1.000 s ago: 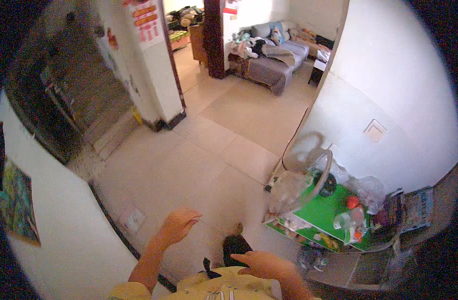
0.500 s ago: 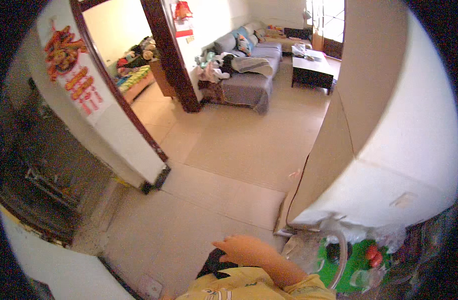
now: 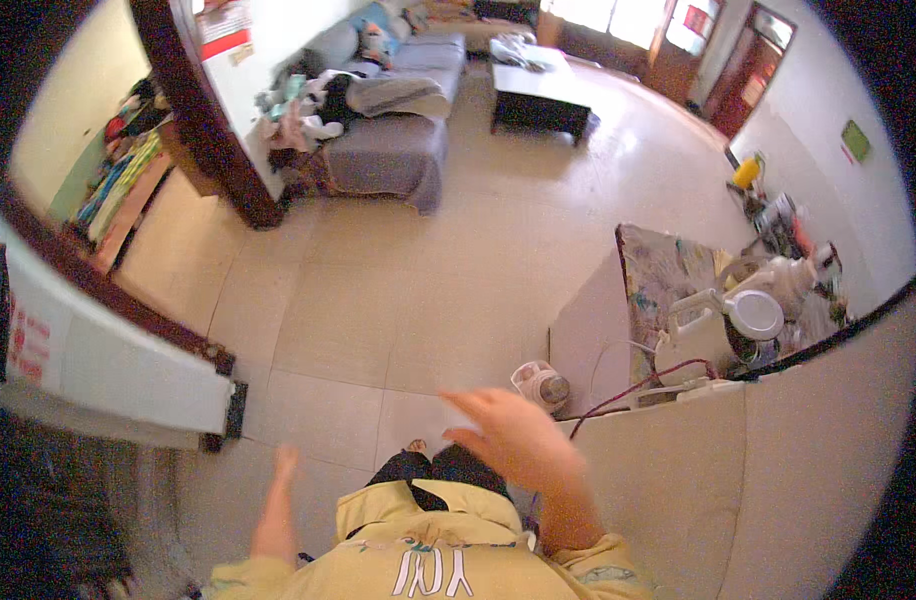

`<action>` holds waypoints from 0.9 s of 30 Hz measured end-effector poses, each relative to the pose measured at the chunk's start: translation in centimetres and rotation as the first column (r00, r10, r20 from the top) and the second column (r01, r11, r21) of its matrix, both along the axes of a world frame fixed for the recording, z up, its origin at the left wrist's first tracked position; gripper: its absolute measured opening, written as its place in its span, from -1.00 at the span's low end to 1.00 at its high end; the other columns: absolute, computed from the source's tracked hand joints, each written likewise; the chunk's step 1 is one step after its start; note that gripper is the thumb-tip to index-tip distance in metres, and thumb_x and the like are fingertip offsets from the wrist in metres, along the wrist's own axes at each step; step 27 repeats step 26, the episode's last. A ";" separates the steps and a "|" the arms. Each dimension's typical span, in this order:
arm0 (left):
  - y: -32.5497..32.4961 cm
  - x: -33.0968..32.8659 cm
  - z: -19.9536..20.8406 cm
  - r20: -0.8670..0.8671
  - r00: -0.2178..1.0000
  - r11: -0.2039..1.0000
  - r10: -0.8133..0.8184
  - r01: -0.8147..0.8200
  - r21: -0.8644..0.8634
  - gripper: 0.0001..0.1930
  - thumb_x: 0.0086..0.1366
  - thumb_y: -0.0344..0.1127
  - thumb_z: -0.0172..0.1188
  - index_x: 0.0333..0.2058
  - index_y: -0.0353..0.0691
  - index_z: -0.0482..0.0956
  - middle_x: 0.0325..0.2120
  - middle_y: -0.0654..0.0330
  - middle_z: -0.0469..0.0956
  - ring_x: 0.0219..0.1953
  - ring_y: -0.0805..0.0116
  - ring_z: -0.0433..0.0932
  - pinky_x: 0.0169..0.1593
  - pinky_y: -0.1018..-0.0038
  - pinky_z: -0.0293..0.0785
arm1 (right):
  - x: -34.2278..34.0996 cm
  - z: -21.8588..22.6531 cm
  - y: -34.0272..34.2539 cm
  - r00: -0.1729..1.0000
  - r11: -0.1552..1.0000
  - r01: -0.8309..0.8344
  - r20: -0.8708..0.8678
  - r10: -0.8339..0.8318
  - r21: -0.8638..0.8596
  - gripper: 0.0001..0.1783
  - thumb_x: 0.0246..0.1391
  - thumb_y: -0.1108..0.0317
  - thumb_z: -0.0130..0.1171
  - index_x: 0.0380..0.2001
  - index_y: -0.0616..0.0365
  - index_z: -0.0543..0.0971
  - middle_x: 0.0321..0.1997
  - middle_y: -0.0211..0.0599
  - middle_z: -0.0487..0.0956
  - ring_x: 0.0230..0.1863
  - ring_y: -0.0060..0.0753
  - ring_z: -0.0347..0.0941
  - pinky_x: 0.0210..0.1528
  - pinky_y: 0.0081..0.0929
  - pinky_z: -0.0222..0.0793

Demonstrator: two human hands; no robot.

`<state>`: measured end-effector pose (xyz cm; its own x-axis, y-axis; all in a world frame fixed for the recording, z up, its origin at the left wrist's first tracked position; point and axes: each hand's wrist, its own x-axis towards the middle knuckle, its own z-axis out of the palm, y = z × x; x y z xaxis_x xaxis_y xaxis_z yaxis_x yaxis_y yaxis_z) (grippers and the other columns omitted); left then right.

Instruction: The person washes leafy green vegetables in a metal bowl placed in a kitchen sink. They agitate the greens in water, drain the bowl, and rinse the vegetables again with fresh water from the tap. The person then washes their hands and walks out of the kitchen.

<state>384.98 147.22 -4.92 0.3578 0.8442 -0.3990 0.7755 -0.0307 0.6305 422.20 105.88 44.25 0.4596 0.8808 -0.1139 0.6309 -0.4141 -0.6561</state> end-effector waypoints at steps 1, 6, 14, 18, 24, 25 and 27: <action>3.7 10.2 2.9 -0.132 0.969 0.934 -0.209 0.238 0.268 -0.63 0.30 -0.14 -0.01 -0.14 -0.35 0.52 -0.20 -0.11 0.55 -0.07 0.05 0.52 -0.06 0.19 0.42 | 2.6 -0.9 0.0 0.995 0.996 0.091 0.026 -0.091 0.025 -0.47 0.06 0.19 0.17 0.10 0.10 0.39 -0.08 -0.06 0.52 -0.05 -0.02 0.42 -0.03 -0.25 0.36; 10.1 46.7 22.0 0.336 0.783 0.841 -0.524 0.412 0.351 -0.74 0.26 -0.27 0.05 -0.20 -0.34 0.55 -0.41 0.20 0.56 -0.32 0.41 0.51 -0.18 0.47 0.43 | 13.7 -5.7 -0.1 0.930 0.928 0.366 -0.020 -0.368 -0.074 -0.49 0.01 0.23 0.23 0.06 0.07 0.45 -0.11 -0.06 0.54 -0.11 0.00 0.45 -0.09 -0.30 0.38; 9.0 66.4 18.2 -0.028 0.686 0.670 -0.727 0.718 0.188 -0.80 0.23 -0.30 0.06 -0.29 -0.31 0.53 -0.35 -0.06 0.57 -0.28 0.05 0.54 -0.23 0.21 0.42 | 37.5 -5.4 1.9 0.765 0.767 0.642 0.071 -0.640 -0.012 -0.58 0.03 0.26 0.19 -0.02 0.13 0.49 -0.13 -0.08 0.55 -0.12 -0.03 0.48 -0.09 -0.27 0.39; 11.7 64.4 12.3 -0.137 0.722 0.717 -0.678 0.691 0.088 -0.82 0.15 -0.37 0.14 -0.29 -0.26 0.62 -0.35 -0.01 0.62 -0.27 0.15 0.61 -0.16 0.35 0.49 | 51.6 -1.8 5.9 0.729 0.769 0.527 0.274 -0.628 0.362 -0.68 0.03 0.29 0.18 -0.12 0.13 0.55 -0.15 -0.17 0.58 -0.12 -0.15 0.51 -0.13 -0.29 0.42; 15.4 77.6 15.6 0.065 0.923 0.919 -0.379 0.367 0.147 -0.82 0.17 -0.42 0.14 -0.26 -0.31 0.61 -0.37 0.09 0.63 -0.26 0.26 0.60 -0.15 0.42 0.49 | 70.5 10.5 9.4 0.631 0.463 -0.161 0.452 -0.630 0.872 -0.55 0.04 0.04 0.07 -0.16 0.18 0.49 -0.09 0.14 0.47 -0.08 0.00 0.40 -0.08 -0.17 0.32; 16.3 81.9 17.2 0.063 0.934 0.926 -0.351 0.337 0.169 -0.82 0.18 -0.42 0.13 -0.25 -0.32 0.61 -0.35 0.10 0.62 -0.26 0.25 0.60 -0.14 0.42 0.49 | 73.4 12.8 9.2 0.605 0.443 -0.281 0.516 -0.607 0.851 -0.47 0.04 -0.04 0.04 -0.10 0.19 0.46 0.00 0.23 0.42 0.02 0.09 0.36 0.00 -0.08 0.27; 18.7 81.8 19.4 -0.012 0.970 0.952 -0.242 0.240 0.192 -0.82 0.19 -0.42 0.13 -0.24 -0.32 0.60 -0.34 0.10 0.62 -0.25 0.25 0.59 -0.14 0.41 0.48 | 78.3 10.4 13.1 0.681 0.405 -0.263 0.466 -0.565 0.876 -0.47 0.04 -0.04 0.04 -0.10 0.19 0.46 0.00 0.23 0.42 0.02 0.09 0.36 0.00 -0.08 0.27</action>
